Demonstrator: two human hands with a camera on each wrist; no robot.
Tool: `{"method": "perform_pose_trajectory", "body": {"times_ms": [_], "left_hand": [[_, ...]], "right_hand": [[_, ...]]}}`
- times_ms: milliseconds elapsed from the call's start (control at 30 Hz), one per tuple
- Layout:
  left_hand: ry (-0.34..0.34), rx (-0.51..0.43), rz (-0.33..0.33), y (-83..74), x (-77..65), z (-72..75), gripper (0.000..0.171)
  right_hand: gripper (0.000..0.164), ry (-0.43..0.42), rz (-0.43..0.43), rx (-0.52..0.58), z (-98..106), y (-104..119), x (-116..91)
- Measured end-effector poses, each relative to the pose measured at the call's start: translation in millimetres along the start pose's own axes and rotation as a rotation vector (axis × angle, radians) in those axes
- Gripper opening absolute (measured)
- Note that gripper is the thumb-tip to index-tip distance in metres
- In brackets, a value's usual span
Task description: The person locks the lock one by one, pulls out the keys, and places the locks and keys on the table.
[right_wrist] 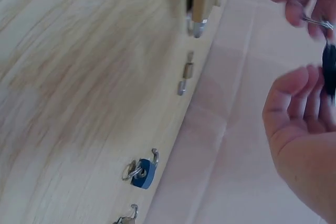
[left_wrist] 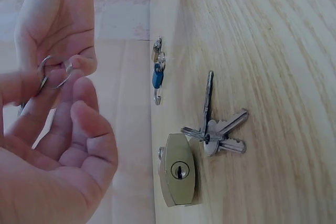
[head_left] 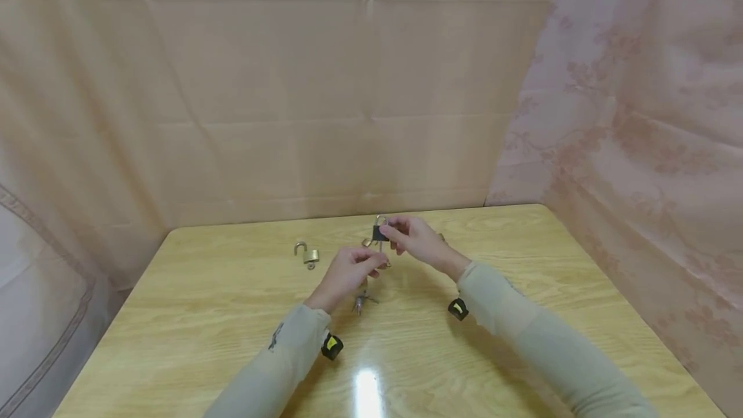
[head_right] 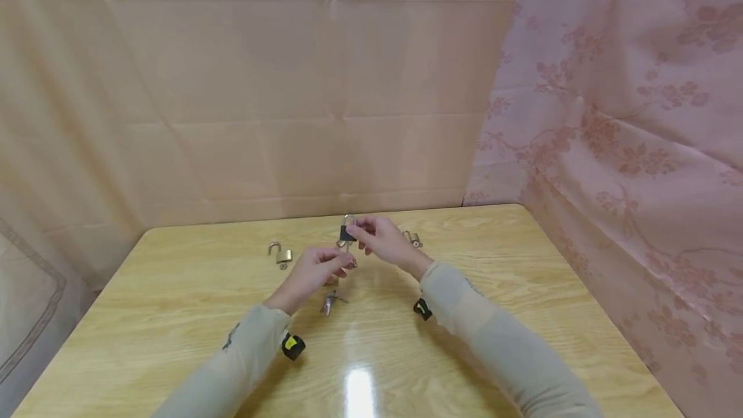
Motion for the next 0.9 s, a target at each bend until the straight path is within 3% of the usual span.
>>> {"method": "perform_pose_trajectory", "body": {"times_ms": [233, 600, 900], "left_hand": [[0.045, 0.035, 0.025, 9.5, -4.7, -4.6, 0.033], [0.031, 0.197, -0.066, 20.4, 6.3, -16.0, 0.022], [0.041, 0.184, 0.040, 26.9, 7.6, -25.9, 0.016]], "right_hand": [[0.028, -0.056, 0.063, 0.006, 13, 11, 5], [0.032, -0.047, -0.046, -0.062, 18, -3, 5], [0.031, -0.010, -0.059, -0.103, 15, -6, 3]]}}
Point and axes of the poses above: each hand's wrist, its own x-axis towards the middle knuckle, its own z-axis out of the back of the hand, y = z × x, the point moved 3 cm from there along x, towards the middle knuckle, and after that the axes turned 12 degrees about x, right-handed, at the moved point
